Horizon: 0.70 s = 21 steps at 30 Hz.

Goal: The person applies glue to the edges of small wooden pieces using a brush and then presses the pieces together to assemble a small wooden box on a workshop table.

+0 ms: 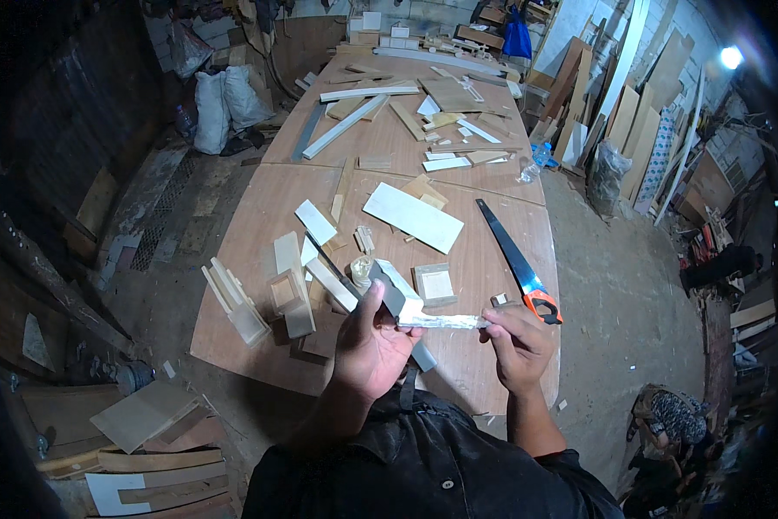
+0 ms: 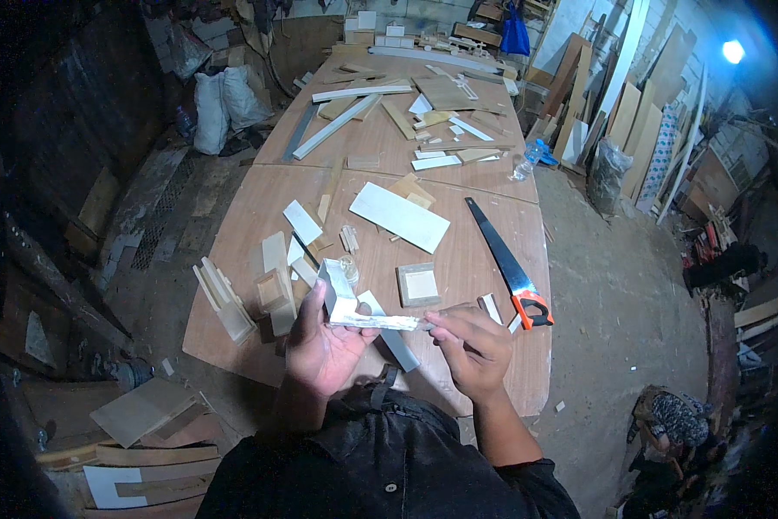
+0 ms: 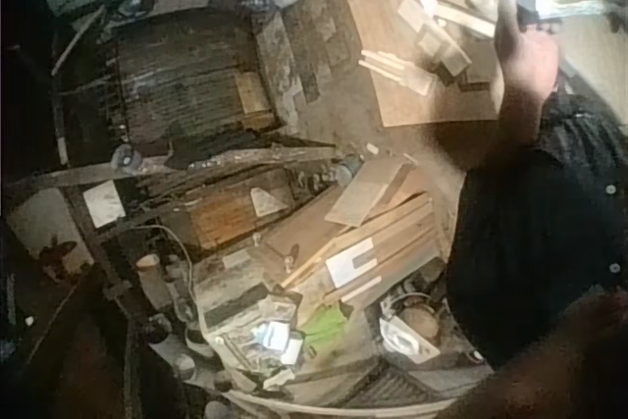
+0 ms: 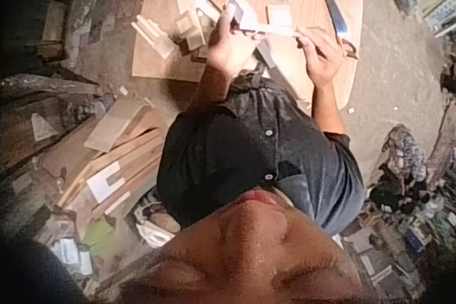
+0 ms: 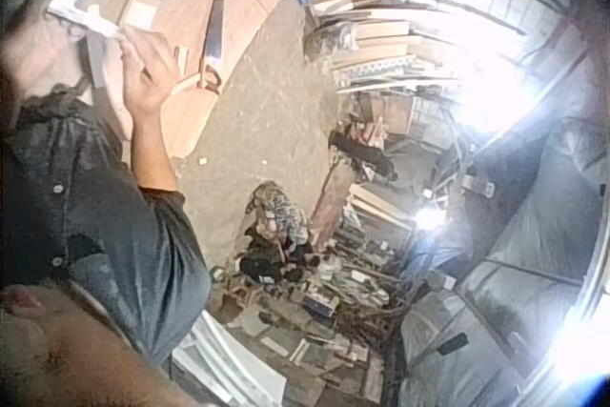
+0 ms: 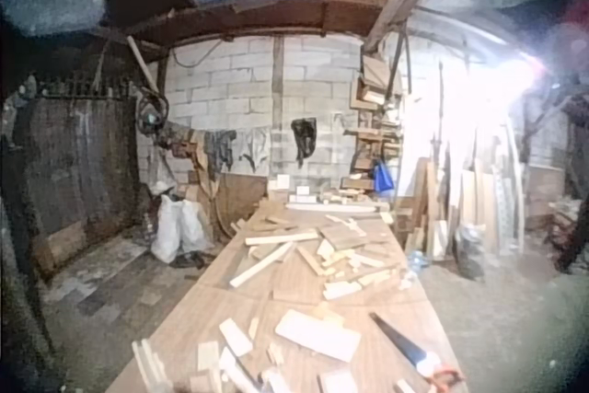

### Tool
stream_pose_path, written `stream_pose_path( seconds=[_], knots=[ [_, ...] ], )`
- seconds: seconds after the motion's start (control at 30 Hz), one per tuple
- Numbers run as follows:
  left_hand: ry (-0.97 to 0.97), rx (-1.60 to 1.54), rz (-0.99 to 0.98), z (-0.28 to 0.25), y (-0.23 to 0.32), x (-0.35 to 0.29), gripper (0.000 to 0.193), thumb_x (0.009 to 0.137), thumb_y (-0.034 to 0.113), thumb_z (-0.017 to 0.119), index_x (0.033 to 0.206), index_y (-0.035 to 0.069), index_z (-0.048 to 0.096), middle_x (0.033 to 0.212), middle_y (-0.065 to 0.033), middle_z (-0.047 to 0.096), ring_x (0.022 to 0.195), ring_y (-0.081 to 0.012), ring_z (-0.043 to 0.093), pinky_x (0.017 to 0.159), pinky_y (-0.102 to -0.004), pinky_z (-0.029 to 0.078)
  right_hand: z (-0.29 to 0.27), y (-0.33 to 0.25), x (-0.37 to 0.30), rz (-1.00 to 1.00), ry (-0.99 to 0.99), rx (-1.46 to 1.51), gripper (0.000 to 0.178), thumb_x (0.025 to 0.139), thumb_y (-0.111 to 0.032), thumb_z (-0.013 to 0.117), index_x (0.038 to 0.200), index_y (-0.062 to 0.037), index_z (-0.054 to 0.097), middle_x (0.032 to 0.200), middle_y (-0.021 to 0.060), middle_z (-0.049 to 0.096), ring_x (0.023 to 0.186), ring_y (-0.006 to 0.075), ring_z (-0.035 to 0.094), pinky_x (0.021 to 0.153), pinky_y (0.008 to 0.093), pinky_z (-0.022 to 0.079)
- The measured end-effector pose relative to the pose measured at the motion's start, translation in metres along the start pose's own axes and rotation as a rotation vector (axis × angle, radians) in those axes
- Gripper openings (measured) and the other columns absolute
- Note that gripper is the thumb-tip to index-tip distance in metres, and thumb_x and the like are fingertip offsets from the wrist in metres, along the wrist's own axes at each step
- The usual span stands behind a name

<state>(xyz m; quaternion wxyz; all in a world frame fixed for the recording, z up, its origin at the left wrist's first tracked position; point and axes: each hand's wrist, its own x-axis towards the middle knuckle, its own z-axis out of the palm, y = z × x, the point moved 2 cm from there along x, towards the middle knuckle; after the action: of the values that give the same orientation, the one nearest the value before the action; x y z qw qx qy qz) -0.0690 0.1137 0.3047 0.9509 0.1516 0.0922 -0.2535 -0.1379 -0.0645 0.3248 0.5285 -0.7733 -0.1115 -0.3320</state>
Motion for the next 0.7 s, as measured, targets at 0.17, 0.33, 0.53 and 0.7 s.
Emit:
stream_pose_path(
  seconds=[0.17, 0.33, 0.53, 0.7],
  knots=[
    [-0.117, -0.061, -0.066, -0.01, -0.004, 0.001, 0.016, 0.095, 0.029, 0.061, 0.089, 0.014, 0.058, 0.074, 0.0002, 0.057, 0.073, -0.0142, 0.049, 0.077, -0.0354, 0.038, -0.001, 0.001, 0.0, 0.085, 0.06, 0.051, 0.016, 0.087, 0.002, 0.063, 0.101, 0.0043, 0.071, 0.081, 0.0137, 0.068, 0.067, 0.0157, 0.063, 0.058, 0.025, 0.048],
    [0.098, -0.002, -0.029, 0.016, -0.006, -0.005, 0.018, 0.096, 0.029, 0.06, 0.084, 0.016, 0.056, 0.063, 0.0034, 0.047, 0.067, -0.0124, 0.045, 0.073, -0.0346, 0.038, 0.002, 0.0, -0.006, 0.1, -0.052, 0.081, 0.017, 0.088, 0.002, 0.061, 0.102, 0.0045, 0.071, 0.079, 0.0127, 0.067, 0.065, 0.0151, 0.062, 0.058, 0.0256, 0.048],
    [-0.045, -0.051, -0.083, -0.001, -0.01, 0.0, 0.02, 0.095, 0.03, 0.061, 0.082, 0.016, 0.055, 0.062, 0.0037, 0.044, 0.067, -0.013, 0.044, 0.073, -0.0342, 0.038, 0.002, -0.001, -0.005, 0.172, 0.084, 0.103, 0.016, 0.091, 0.001, 0.059, 0.101, 0.0046, 0.071, 0.078, 0.0108, 0.066, 0.065, 0.0124, 0.062, 0.056, 0.023, 0.048],
    [-0.002, 0.005, -0.061, 0.007, -0.011, -0.002, 0.02, 0.094, 0.031, 0.062, 0.082, 0.016, 0.054, 0.063, 0.0041, 0.043, 0.067, -0.0121, 0.043, 0.072, -0.0339, 0.038, 0.0, -0.004, -0.009, 0.177, 0.038, 0.205, 0.017, 0.093, -0.002, 0.057, 0.101, 0.0053, 0.071, 0.078, 0.0106, 0.066, 0.063, 0.0119, 0.061, 0.056, 0.0229, 0.048]
  ],
)
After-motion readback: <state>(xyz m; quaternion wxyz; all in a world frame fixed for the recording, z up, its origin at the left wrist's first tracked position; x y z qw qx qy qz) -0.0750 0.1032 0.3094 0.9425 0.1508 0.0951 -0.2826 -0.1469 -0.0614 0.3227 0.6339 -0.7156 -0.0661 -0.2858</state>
